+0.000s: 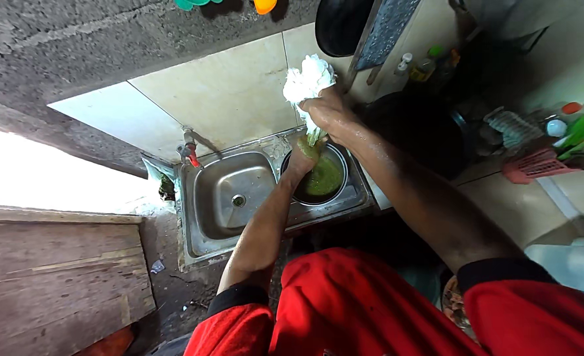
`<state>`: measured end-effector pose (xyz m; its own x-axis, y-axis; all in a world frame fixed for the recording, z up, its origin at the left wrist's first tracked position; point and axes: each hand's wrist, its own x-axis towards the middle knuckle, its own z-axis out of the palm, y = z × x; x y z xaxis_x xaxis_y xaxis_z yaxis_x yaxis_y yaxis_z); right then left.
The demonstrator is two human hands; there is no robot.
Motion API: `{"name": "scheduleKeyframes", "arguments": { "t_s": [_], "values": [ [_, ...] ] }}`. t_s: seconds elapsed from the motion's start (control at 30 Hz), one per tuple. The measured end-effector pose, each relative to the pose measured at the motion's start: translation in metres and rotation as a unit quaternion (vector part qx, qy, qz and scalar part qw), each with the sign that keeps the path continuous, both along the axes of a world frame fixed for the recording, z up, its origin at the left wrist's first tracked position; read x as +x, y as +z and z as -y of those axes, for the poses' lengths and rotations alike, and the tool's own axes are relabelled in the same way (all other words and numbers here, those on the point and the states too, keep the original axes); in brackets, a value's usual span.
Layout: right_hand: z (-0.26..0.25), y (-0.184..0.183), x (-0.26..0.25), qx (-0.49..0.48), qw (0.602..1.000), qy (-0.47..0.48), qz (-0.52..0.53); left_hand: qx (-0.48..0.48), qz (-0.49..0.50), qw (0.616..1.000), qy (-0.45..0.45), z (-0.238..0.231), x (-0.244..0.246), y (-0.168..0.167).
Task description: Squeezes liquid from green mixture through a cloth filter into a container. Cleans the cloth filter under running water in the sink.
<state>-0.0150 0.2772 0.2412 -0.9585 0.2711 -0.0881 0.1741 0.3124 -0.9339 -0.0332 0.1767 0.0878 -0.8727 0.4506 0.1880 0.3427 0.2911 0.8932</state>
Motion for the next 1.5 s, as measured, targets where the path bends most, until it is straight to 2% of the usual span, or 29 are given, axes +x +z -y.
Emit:
{"name": "scheduleKeyframes", "arguments": {
  "t_s": [0.27,0.63,0.87,0.93,1.03,1.1,1.23,1.33,1.4,1.5],
  "values": [
    [-0.001,-0.004,0.0,0.001,1.0,0.006,0.001,-0.016,0.004,1.0,0.022,-0.002,0.003,-0.004],
    [-0.002,-0.001,-0.001,0.01,1.0,0.007,0.013,-0.019,-0.042,0.998,0.035,-0.001,0.006,-0.003],
    [-0.005,0.021,0.009,-0.028,0.999,0.001,-0.046,0.008,-0.095,0.994,0.058,-0.005,0.012,0.019],
    [-0.004,0.014,0.016,-0.018,0.999,0.001,-0.041,0.021,-0.109,0.992,0.064,-0.004,0.017,0.008],
    [-0.001,-0.051,0.023,0.051,0.998,0.009,0.029,-0.029,-0.029,0.999,0.011,0.012,0.037,-0.051],
    [-0.003,-0.074,0.023,0.074,0.996,0.018,0.046,-0.045,0.005,0.999,-0.012,0.018,0.041,-0.07],
    [-0.001,-0.057,0.034,0.06,0.997,0.035,0.029,-0.056,-0.029,0.997,0.042,0.014,0.041,-0.062],
    [-0.003,-0.066,0.036,0.06,0.997,0.033,0.032,-0.061,0.018,0.998,0.003,0.023,0.046,-0.062],
    [-0.006,-0.07,0.033,0.018,0.999,-0.001,0.034,-0.093,0.074,0.993,-0.027,0.027,0.049,-0.041],
    [-0.013,-0.057,0.03,-0.059,0.997,-0.039,0.031,-0.114,0.086,0.988,-0.053,0.038,0.059,-0.045]
  ]
}}
